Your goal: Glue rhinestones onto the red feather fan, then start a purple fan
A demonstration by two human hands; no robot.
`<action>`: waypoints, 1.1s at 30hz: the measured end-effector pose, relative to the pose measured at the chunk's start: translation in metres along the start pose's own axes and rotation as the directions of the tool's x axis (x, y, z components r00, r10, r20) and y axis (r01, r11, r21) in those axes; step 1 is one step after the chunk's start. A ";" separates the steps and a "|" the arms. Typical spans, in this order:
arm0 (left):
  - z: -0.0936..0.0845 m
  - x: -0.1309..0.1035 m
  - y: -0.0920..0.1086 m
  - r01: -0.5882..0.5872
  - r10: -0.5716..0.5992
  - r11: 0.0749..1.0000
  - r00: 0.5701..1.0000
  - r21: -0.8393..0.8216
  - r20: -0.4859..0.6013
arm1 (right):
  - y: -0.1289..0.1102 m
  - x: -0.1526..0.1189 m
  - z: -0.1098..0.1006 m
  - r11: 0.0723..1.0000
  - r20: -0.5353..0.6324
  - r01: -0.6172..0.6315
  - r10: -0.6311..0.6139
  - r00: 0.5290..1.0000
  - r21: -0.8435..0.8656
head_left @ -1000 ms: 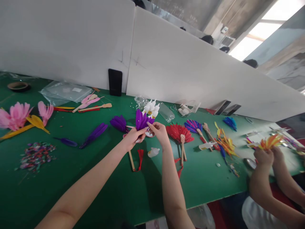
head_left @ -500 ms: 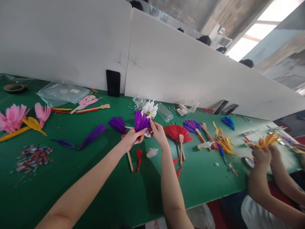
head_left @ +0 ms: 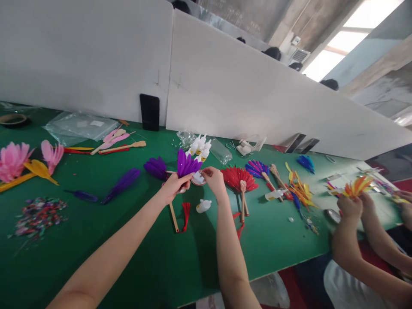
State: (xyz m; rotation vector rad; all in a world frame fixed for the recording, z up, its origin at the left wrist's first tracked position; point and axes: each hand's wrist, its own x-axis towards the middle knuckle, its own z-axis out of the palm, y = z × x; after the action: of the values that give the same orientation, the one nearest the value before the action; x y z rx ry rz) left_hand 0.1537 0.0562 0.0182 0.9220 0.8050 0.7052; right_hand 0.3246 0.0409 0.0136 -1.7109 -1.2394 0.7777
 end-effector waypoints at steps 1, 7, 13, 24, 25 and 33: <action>0.000 0.000 -0.002 0.018 -0.018 1.000 1.000 -0.011 0.006 | 0.003 0.001 0.000 1.000 -0.016 -0.001 0.001 1.000 -0.012; -0.001 0.004 -0.009 0.084 -0.077 0.992 0.994 -0.093 0.077 | 0.005 0.006 -0.005 0.997 0.005 -0.051 0.051 0.999 0.065; 0.006 -0.001 -0.010 0.158 -0.134 0.980 0.974 -0.123 0.183 | -0.013 -0.004 -0.009 0.966 0.174 -0.080 0.038 0.984 0.245; 0.012 0.000 -0.014 0.051 -0.048 0.998 0.995 -0.022 0.093 | -0.016 -0.007 -0.020 0.942 0.070 -0.106 0.089 0.994 0.319; 0.013 0.000 -0.015 0.048 -0.047 0.999 0.995 -0.006 0.092 | -0.017 -0.007 -0.021 0.940 0.080 -0.110 0.089 0.993 0.323; 0.015 0.000 -0.019 0.023 -0.024 0.998 0.999 0.059 0.023 | -0.010 -0.007 -0.028 0.933 0.174 -0.174 0.124 0.977 0.315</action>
State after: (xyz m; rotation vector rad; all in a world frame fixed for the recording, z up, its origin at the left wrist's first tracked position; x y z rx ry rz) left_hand 0.1693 0.0422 0.0073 0.9704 0.8175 0.6518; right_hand 0.3417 0.0277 0.0350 -1.5035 -1.0163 1.1562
